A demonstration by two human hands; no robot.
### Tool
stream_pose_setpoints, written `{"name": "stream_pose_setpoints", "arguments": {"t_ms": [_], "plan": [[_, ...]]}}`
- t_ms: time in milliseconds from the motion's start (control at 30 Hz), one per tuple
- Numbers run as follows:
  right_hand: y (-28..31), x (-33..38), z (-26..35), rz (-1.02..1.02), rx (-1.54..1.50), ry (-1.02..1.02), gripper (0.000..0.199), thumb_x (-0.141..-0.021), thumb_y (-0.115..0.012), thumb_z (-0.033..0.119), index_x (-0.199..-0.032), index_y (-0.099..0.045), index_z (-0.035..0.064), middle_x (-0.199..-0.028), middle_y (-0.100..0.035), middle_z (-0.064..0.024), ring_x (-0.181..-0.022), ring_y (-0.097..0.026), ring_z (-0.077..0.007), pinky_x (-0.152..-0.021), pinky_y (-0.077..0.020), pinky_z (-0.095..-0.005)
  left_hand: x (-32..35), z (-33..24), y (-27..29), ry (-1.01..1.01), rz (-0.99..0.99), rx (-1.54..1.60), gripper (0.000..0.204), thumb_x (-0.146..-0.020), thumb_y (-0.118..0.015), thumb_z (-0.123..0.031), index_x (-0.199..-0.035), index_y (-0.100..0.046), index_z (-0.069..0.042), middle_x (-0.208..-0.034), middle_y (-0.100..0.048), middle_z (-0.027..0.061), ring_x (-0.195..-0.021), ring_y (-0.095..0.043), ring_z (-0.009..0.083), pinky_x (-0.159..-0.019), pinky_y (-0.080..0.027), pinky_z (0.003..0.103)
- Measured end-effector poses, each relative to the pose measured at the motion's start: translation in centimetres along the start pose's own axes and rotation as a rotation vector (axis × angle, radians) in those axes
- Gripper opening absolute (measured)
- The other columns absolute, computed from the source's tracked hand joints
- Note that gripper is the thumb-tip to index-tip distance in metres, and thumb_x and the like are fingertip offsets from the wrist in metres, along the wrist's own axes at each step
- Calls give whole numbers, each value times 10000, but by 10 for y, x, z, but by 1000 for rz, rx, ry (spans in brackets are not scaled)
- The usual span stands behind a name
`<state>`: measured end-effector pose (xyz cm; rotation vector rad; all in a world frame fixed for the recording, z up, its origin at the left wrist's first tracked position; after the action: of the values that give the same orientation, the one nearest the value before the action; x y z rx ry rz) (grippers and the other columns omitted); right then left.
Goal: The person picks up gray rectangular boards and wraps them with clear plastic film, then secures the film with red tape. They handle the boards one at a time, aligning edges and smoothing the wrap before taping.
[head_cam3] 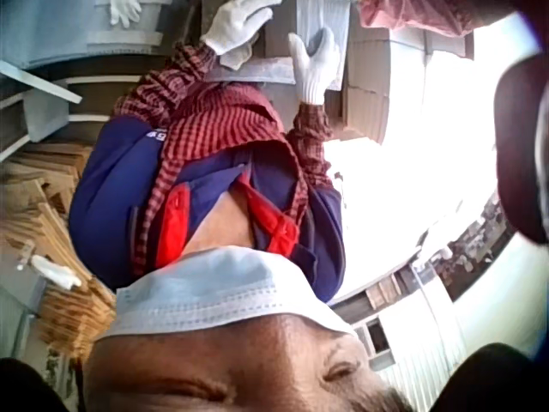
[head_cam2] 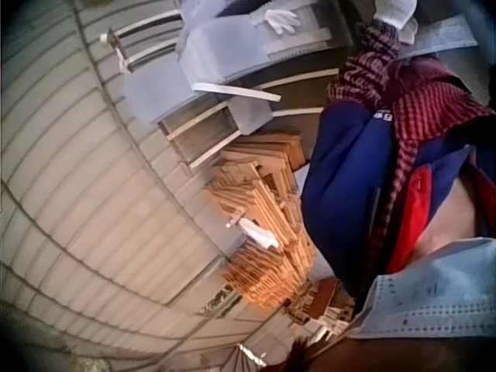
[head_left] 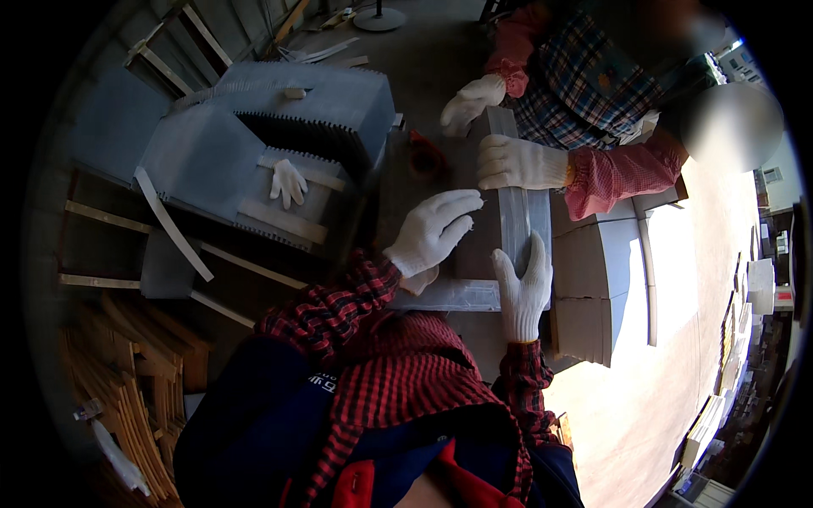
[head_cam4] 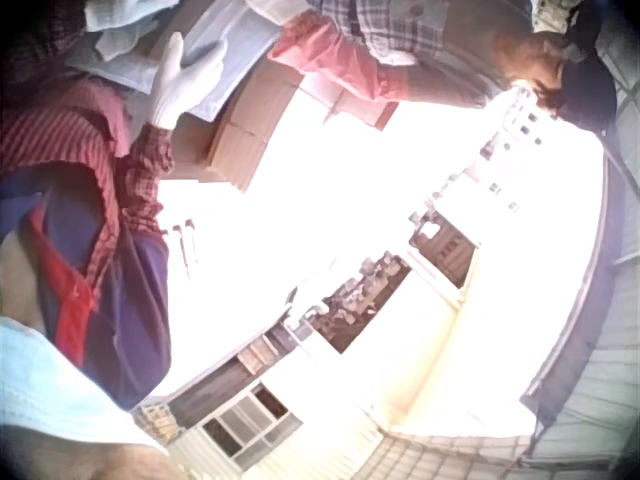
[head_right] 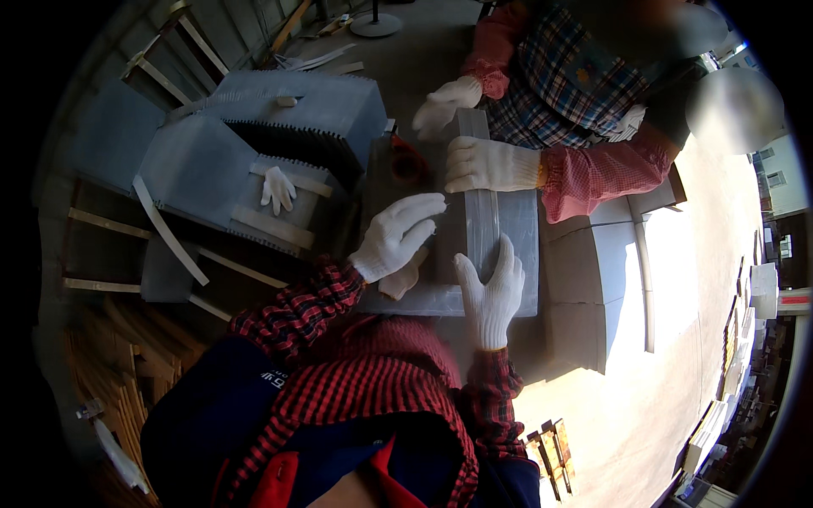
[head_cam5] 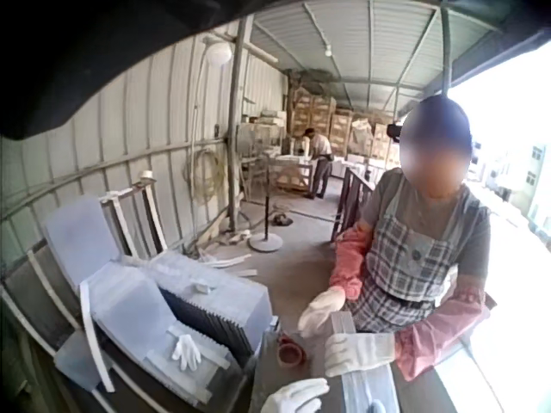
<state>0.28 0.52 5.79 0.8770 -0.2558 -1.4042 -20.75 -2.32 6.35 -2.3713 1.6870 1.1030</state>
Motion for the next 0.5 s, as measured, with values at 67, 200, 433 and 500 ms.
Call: {"name": "stream_pose_setpoints", "arguments": {"t_ms": [67,200,433,500], "plan": [[3,10,-19,-9,-359,-135,575,-1073,-460,437,-1399,-522,-32,-1337,-596,-155,-1078,-590,-236,-925,-471,-361,-33,-36,11,-227,51,26,266,-867,-686,-15,-1130,-720,-46,-1198,-699,106,-1144,-656,304,-979,-527,402],[-32,38,-60,-280,-1042,-978,653,-1084,-287,533,-1440,-504,30,-1408,-555,-108,-1255,-528,-238,-1063,-405,-380,-77,-69,-16,-477,264,73,273,-839,-720,-40,-1111,-728,-61,-1162,-701,99,-1098,-663,312,-948,-537,397],[-101,10,-52,-640,-1810,-963,423,-1027,-473,487,-1088,-638,102,-1034,-682,-47,-928,-655,-210,-782,-535,-370,-88,-51,-111,-428,819,-156,211,-887,-616,-292,-833,-762,-150,-888,-733,37,-913,-674,252,-1078,-398,475],[-109,12,-46,-670,-1774,-964,550,-1078,-350,424,-1251,-614,-27,-1145,-696,-141,-1017,-676,-259,-890,-538,-370,-87,-64,-98,-522,756,-194,193,-879,-622,-293,-844,-751,-153,-913,-737,18,-926,-678,226,-1061,-409,476]]}}
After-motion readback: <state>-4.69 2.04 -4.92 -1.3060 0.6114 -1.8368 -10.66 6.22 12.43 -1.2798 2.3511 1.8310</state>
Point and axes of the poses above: each hand's wrist, its own x-axis away from the middle knuckle, its own y-axis out of the back of the hand, z = x × y, the point moved 6 cm from there along -x, towards the middle knuckle
